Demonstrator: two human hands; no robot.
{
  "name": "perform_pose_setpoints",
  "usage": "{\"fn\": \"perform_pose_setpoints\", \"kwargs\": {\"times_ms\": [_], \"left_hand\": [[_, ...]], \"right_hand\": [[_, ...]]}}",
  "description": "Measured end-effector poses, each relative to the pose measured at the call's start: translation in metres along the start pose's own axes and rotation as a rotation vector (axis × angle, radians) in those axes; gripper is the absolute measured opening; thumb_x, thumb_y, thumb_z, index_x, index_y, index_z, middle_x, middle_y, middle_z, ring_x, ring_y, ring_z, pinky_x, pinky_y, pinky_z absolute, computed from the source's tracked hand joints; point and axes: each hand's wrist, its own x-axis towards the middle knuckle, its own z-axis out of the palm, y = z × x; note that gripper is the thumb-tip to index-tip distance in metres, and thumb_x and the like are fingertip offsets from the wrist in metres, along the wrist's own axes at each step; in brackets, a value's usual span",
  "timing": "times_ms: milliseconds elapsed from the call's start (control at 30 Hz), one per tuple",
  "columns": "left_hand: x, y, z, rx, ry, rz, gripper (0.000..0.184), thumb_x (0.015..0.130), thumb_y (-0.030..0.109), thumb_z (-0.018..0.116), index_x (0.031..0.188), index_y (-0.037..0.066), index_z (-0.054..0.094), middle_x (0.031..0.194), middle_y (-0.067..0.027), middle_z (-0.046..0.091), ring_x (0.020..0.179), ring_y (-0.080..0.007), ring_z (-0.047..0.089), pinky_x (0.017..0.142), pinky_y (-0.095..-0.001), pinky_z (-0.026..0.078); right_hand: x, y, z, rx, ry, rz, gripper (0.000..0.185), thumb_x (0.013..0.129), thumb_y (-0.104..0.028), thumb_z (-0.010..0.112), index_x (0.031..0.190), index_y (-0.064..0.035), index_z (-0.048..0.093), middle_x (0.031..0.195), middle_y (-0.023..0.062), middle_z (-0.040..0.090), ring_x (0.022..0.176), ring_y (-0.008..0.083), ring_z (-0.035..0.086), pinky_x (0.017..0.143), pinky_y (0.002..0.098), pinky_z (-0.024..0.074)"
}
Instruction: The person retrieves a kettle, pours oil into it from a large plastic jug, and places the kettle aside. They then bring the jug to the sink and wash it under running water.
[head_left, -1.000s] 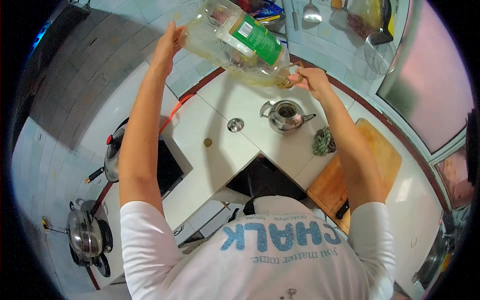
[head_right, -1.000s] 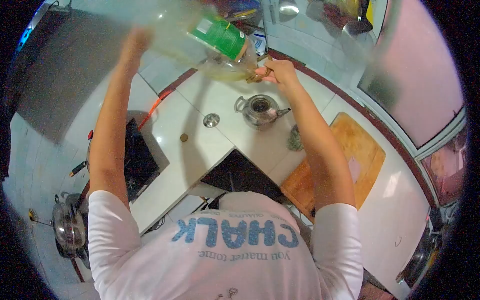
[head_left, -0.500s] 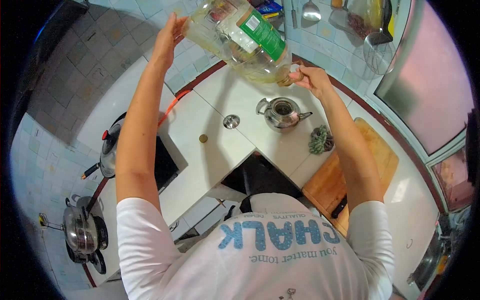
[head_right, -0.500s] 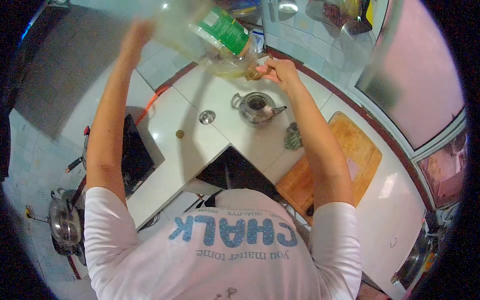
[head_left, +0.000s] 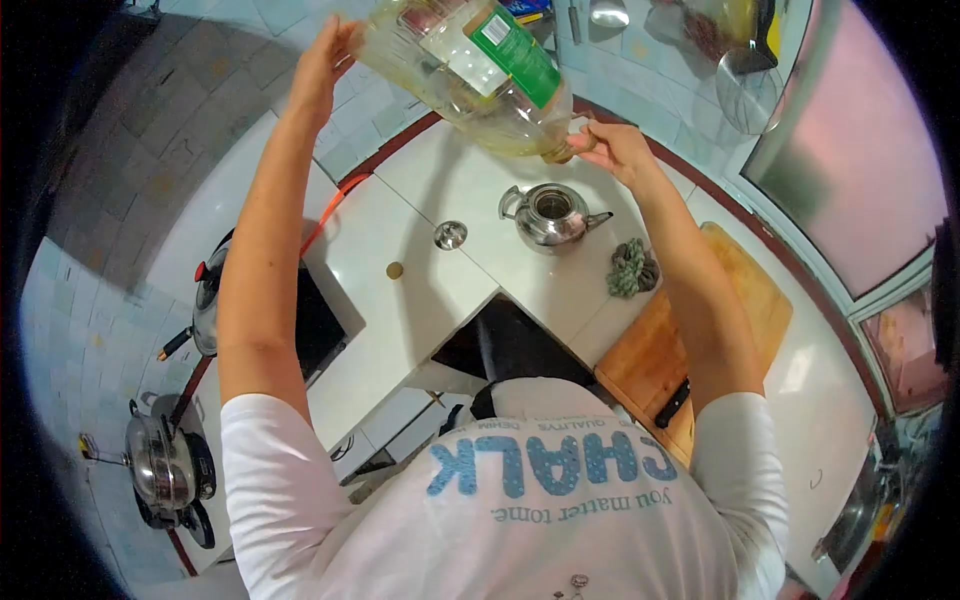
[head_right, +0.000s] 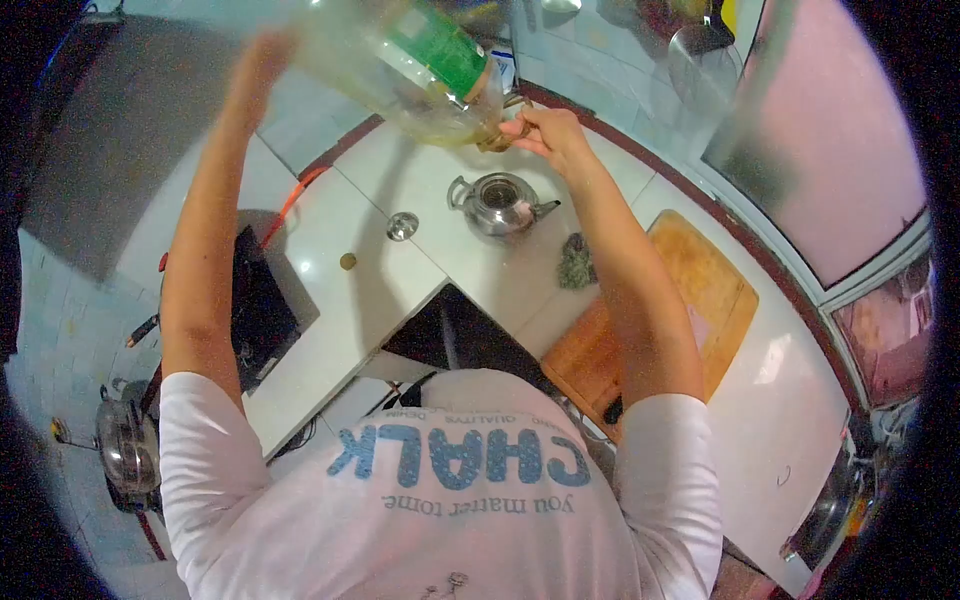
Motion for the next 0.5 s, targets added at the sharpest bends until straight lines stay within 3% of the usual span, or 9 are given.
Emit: {"fn": "perform_pose_setpoints", "kwargs": {"times_ms": [167, 267, 500], "left_hand": [[-0.004, 0.008, 0.008, 0.014, -0.01, 0.006, 0.054, 0.091, 0.049, 0.04, 0.117, 0.004, 0.054, 0.118, -0.0075, 0.055, 0.112, -0.0184, 0.048, 0.099, -0.0338, 0.032], [0.004, 0.003, 0.004, -0.039, -0.051, 0.014, 0.043, 0.092, 0.034, 0.044, 0.123, 0.005, 0.049, 0.125, -0.0098, 0.051, 0.113, -0.0206, 0.048, 0.098, -0.0368, 0.035], [0.032, -0.031, -0.023, -0.074, -0.072, 0.042, 0.047, 0.093, 0.037, 0.042, 0.126, 0.004, 0.046, 0.127, -0.0107, 0.05, 0.118, -0.0219, 0.045, 0.101, -0.0378, 0.031]], "right_hand": [[-0.006, -0.002, 0.001, 0.012, 0.008, 0.019, 0.02, 0.087, -0.012, 0.05, 0.093, 0.0054, 0.056, 0.091, 0.0175, 0.064, 0.085, 0.0231, 0.066, 0.065, 0.0249, 0.0554], [-0.004, 0.001, -0.002, 0.016, 0.008, 0.015, 0.02, 0.087, -0.013, 0.05, 0.092, 0.0054, 0.056, 0.091, 0.0178, 0.064, 0.085, 0.0227, 0.066, 0.065, 0.0251, 0.0557], [-0.01, -0.004, 0.002, 0.025, 0.003, 0.02, 0.019, 0.087, -0.012, 0.05, 0.089, 0.0059, 0.057, 0.09, 0.0184, 0.065, 0.082, 0.0213, 0.066, 0.065, 0.024, 0.0562]]}}
